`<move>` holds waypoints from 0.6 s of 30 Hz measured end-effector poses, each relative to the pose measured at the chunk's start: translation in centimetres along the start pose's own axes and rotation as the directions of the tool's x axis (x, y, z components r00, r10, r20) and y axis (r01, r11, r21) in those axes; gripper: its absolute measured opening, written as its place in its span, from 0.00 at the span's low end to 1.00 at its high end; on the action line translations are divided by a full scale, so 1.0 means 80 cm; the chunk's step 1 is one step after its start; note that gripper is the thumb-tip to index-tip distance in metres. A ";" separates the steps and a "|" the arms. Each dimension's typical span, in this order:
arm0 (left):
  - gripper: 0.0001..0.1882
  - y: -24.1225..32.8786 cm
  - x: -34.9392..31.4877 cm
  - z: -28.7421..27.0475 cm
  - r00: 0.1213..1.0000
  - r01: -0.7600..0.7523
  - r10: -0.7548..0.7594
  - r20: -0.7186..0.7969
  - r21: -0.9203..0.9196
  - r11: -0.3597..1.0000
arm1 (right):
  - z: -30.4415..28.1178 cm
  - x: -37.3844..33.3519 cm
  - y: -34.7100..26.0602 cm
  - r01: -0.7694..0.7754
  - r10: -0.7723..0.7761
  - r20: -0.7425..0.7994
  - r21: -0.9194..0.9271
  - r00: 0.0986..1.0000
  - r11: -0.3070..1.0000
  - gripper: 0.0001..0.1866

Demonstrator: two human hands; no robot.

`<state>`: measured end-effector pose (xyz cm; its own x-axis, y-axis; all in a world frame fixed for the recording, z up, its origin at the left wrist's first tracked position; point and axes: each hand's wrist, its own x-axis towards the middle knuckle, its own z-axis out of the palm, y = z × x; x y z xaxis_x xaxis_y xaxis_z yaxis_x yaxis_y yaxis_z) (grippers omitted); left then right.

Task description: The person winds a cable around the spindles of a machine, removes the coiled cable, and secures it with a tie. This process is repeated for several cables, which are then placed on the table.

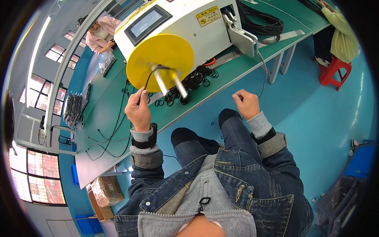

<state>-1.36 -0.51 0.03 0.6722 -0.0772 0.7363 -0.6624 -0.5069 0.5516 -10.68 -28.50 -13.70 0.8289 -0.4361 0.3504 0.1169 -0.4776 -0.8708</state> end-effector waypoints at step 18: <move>0.08 0.039 -0.019 0.006 0.999 -0.017 0.021 0.041 -0.083 0.996 | 0.014 -0.005 -0.024 0.013 -0.024 0.175 0.061 0.984 0.998 0.07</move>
<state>-4.29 -2.36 0.49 0.6714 -0.1229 0.7308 -0.6991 -0.4323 0.5695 -10.60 -26.54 -12.60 0.9090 -0.2842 0.3050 0.1610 -0.4355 -0.8857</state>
